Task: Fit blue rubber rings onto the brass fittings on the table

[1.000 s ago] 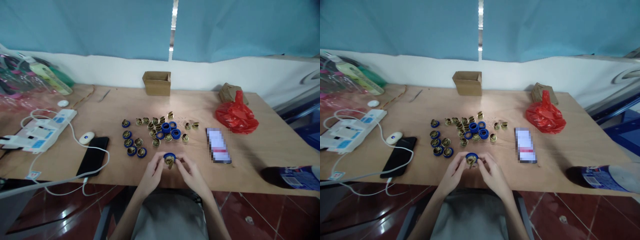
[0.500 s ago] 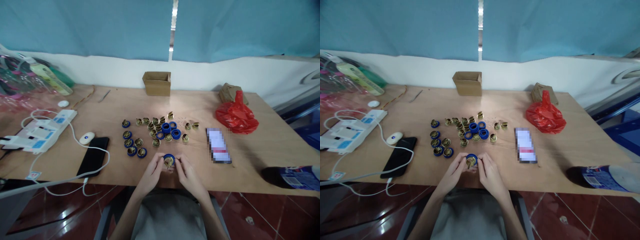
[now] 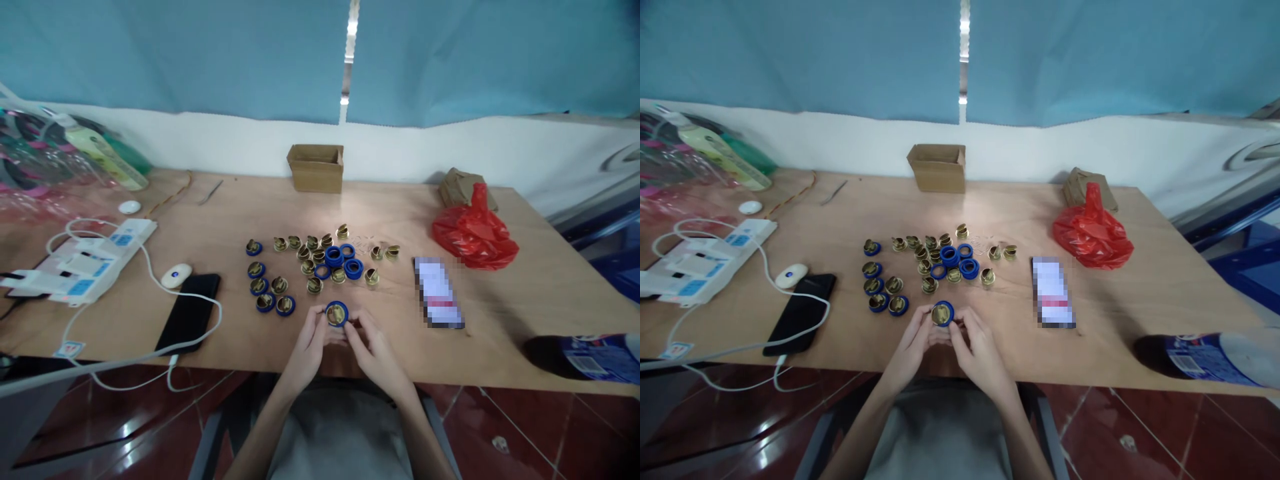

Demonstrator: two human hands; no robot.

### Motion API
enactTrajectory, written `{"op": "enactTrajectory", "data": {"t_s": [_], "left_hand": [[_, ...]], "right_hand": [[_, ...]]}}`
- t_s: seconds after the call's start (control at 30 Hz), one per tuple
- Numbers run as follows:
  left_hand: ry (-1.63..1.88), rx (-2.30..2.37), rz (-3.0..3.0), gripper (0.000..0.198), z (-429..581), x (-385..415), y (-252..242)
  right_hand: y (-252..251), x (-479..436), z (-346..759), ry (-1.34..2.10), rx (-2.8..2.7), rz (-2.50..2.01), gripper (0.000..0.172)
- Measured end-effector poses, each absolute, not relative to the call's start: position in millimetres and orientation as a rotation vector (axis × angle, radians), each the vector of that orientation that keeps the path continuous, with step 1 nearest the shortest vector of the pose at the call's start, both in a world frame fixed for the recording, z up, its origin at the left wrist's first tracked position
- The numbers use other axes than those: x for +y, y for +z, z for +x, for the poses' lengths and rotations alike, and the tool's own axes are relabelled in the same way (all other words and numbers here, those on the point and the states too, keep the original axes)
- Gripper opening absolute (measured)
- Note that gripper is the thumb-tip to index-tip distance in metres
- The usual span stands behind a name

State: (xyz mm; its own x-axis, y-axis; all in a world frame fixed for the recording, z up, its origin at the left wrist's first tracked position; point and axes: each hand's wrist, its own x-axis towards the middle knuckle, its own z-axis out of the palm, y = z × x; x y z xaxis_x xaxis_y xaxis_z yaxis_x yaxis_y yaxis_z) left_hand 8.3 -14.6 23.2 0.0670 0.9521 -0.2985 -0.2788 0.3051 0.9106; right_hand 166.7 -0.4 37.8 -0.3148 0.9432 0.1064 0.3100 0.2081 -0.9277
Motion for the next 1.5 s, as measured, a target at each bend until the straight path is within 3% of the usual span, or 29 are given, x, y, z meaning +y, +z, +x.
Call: {"op": "enactTrajectory", "data": {"t_s": [0.47,0.8,0.93,1.13,1.5], "left_hand": [[1.134,1.222,0.902,0.04,-2,-11,16],[1.133,1.235,1.018,0.045,3,-9,22],[1.217,1.24,0.91,0.055,3,-7,21],[1.247,1.478,1.192,0.044,-22,-1,15],[0.936,1.963,1.92,0.031,-113,83,45]], "right_hand": [[34,-2,162,1.17,-1.793,-1.185,0.021],[17,2,164,0.801,-2.014,-1.23,0.04],[12,5,169,0.79,-1.929,-1.275,0.035],[3,11,175,0.685,-1.925,-1.306,0.022],[-6,11,175,0.659,-1.891,-1.328,0.019]]}}
